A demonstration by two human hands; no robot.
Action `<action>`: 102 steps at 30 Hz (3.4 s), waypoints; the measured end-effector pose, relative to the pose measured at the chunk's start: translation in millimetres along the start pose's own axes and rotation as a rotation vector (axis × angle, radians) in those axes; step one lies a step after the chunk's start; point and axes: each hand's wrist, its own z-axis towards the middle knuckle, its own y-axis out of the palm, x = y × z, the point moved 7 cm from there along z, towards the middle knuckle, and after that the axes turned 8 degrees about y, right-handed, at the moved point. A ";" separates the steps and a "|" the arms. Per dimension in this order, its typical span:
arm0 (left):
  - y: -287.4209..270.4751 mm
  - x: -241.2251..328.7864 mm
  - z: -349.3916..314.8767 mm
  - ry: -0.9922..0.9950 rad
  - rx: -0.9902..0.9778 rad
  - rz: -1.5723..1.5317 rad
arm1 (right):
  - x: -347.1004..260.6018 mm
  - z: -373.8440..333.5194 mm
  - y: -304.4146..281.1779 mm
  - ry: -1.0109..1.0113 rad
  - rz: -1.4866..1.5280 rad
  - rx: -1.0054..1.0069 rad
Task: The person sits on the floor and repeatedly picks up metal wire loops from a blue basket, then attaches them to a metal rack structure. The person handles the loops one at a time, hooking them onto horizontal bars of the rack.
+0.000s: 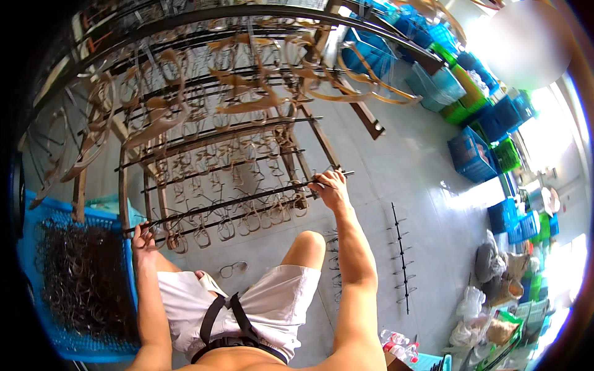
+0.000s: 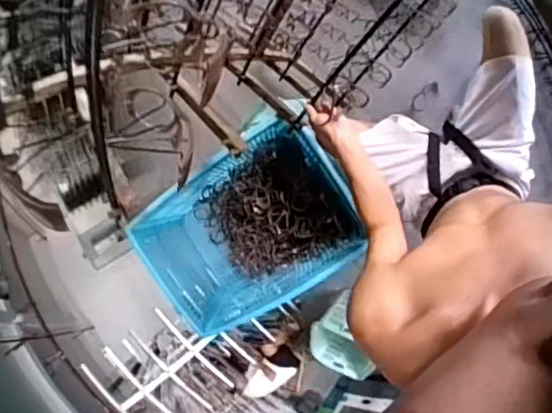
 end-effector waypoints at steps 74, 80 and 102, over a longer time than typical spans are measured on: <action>-141.2 259.2 -64.3 0.041 0.167 1.611 | 26.8 -34.8 2.8 0.949 1.458 0.513; -106.1 295.3 -89.4 0.249 0.380 0.986 | 19.9 -34.8 25.7 0.966 1.641 0.504; -44.8 272.1 -148.4 0.595 0.438 1.406 | 6.7 -17.2 9.9 1.036 1.509 0.520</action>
